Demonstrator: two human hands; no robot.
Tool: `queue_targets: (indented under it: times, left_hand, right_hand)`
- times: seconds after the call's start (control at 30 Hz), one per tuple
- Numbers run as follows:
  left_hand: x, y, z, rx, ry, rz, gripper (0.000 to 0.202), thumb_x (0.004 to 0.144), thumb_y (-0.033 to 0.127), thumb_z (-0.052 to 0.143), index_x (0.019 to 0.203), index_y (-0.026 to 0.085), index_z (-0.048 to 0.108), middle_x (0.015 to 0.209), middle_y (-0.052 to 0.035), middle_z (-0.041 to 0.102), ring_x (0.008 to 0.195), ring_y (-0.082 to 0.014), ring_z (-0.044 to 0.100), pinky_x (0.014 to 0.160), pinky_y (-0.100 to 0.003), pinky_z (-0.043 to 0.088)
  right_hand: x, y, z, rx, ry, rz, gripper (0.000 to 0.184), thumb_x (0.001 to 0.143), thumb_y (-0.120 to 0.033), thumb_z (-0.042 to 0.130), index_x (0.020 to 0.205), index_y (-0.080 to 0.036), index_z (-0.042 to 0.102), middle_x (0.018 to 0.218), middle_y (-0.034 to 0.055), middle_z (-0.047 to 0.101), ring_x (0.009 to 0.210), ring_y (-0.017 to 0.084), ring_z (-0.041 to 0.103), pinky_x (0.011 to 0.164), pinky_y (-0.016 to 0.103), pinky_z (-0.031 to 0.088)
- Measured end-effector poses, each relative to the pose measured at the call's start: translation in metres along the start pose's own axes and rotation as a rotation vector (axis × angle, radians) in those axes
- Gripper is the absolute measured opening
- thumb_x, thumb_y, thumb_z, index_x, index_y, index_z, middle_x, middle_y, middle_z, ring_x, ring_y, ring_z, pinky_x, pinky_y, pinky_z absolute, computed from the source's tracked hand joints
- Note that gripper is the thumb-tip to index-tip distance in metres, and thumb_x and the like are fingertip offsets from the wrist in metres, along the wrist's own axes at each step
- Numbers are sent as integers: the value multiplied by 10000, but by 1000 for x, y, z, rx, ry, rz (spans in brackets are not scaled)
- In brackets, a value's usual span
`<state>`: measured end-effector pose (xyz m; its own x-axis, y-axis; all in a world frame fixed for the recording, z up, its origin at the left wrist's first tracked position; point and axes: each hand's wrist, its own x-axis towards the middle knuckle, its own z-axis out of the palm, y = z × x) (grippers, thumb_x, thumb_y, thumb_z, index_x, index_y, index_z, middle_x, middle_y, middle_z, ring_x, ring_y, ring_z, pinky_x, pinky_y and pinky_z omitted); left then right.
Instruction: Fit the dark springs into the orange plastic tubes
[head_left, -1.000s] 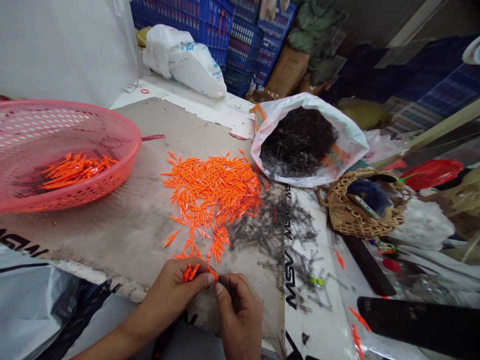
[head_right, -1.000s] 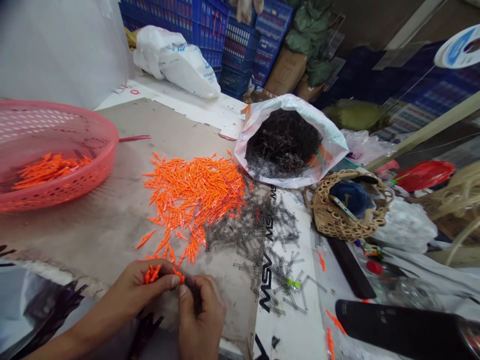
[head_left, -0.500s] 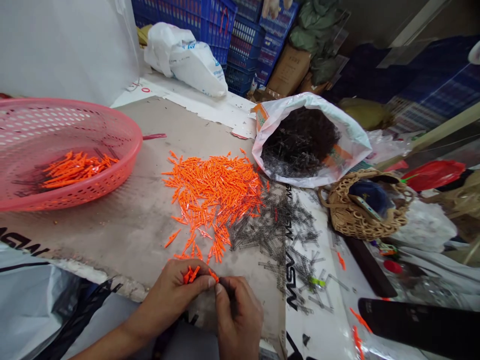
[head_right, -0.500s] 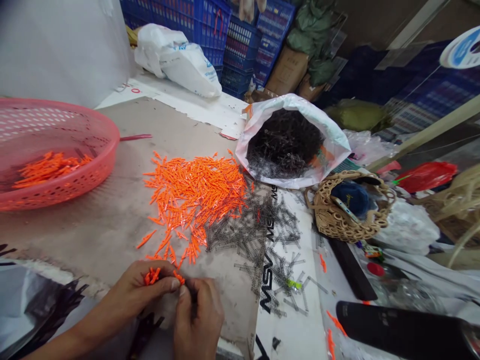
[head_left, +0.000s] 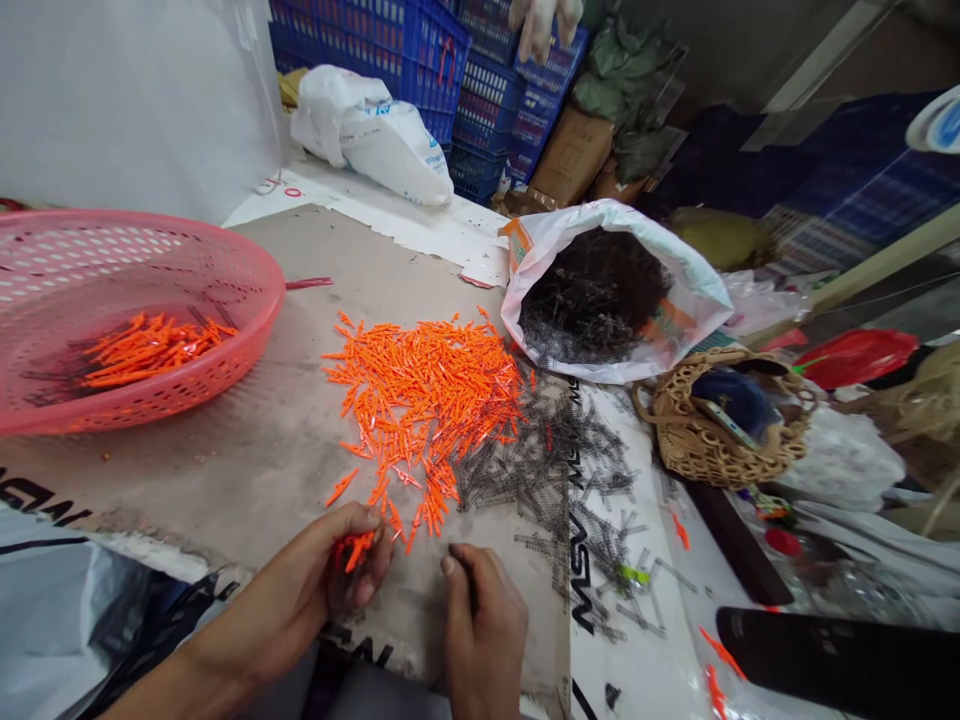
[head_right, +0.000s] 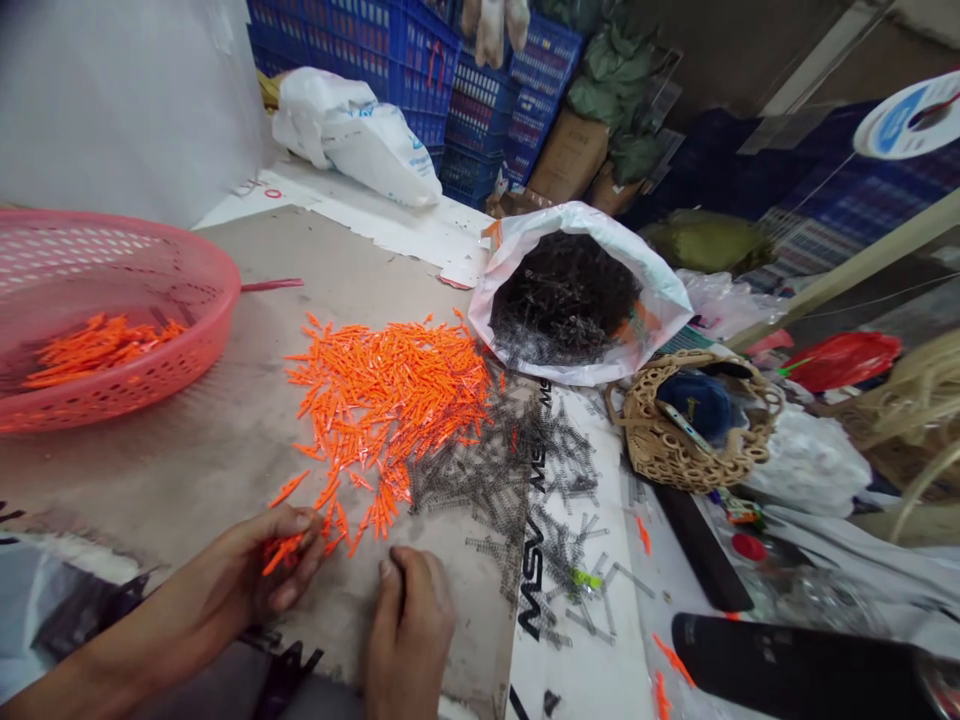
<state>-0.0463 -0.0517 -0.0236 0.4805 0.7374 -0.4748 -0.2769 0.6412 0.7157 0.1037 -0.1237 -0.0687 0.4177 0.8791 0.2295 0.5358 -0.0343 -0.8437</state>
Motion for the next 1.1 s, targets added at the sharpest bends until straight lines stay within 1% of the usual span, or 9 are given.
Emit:
queue_targets:
  times: [0.17,0.3,0.4,0.57,0.77,0.87,0.97,1.03,1.1]
  left_hand:
    - [6,-2,-7,-313,165,-119,101,803,231,628,711,192,615,637,25,599,549,-124,573,539,-231,511]
    - [8,-5,-9,-333,101,-191,59,782,237,638,767,180,636,689,-7,643,631,-174,652,583,-278,547]
    - [8,-4,-5,-236,61,-102,41,753,206,655,749,180,624,642,20,610,527,-121,577,479,-202,456]
    - [11,-8,9,82,-7,19,237,772,310,688,631,155,577,457,95,379,395,-44,234,376,-161,182]
    - [14,-19,18,228,-9,4,315,741,407,703,602,162,565,457,100,344,415,-54,174,393,-201,125]
    - [14,-19,14,259,24,22,294,737,406,683,604,158,596,436,100,333,413,-59,165,401,-209,121]
    - [13,-16,12,290,35,38,272,746,393,644,624,150,645,408,104,310,404,-61,149,407,-219,107]
    - [12,-14,13,286,30,29,261,735,378,632,598,157,634,401,101,313,402,-63,153,411,-224,102]
    - [12,-13,17,284,23,25,247,719,362,624,574,163,620,408,95,329,405,-64,164,415,-227,107]
  right_hand:
    - [22,1,8,-419,-69,-94,189,909,-184,477,840,-199,652,791,63,642,763,223,598,688,319,429]
    - [20,0,14,-523,-87,-152,234,907,-143,442,754,-207,608,732,54,615,721,223,581,648,312,396]
    - [13,0,9,-406,-80,-108,210,911,-174,455,774,-212,611,736,39,624,704,204,586,642,293,396]
    - [6,-4,-7,-67,-117,56,211,924,-261,475,793,-222,636,735,2,641,686,160,591,633,246,410]
    - [-1,-13,-6,118,-150,173,221,893,-297,516,718,-217,624,680,-20,644,649,142,586,601,220,407]
    - [-4,-3,-8,136,-139,105,218,909,-289,500,780,-218,660,727,-11,669,680,146,614,630,222,432]
    - [2,22,-27,-137,84,-42,214,935,-282,475,956,-193,668,864,45,679,811,187,627,751,273,444]
    - [11,39,-45,-392,233,-105,248,944,-286,454,958,-163,669,961,109,665,905,241,606,815,334,426]
    - [20,51,-58,-573,199,-127,258,952,-250,431,984,-158,670,986,124,647,930,265,579,818,360,415]
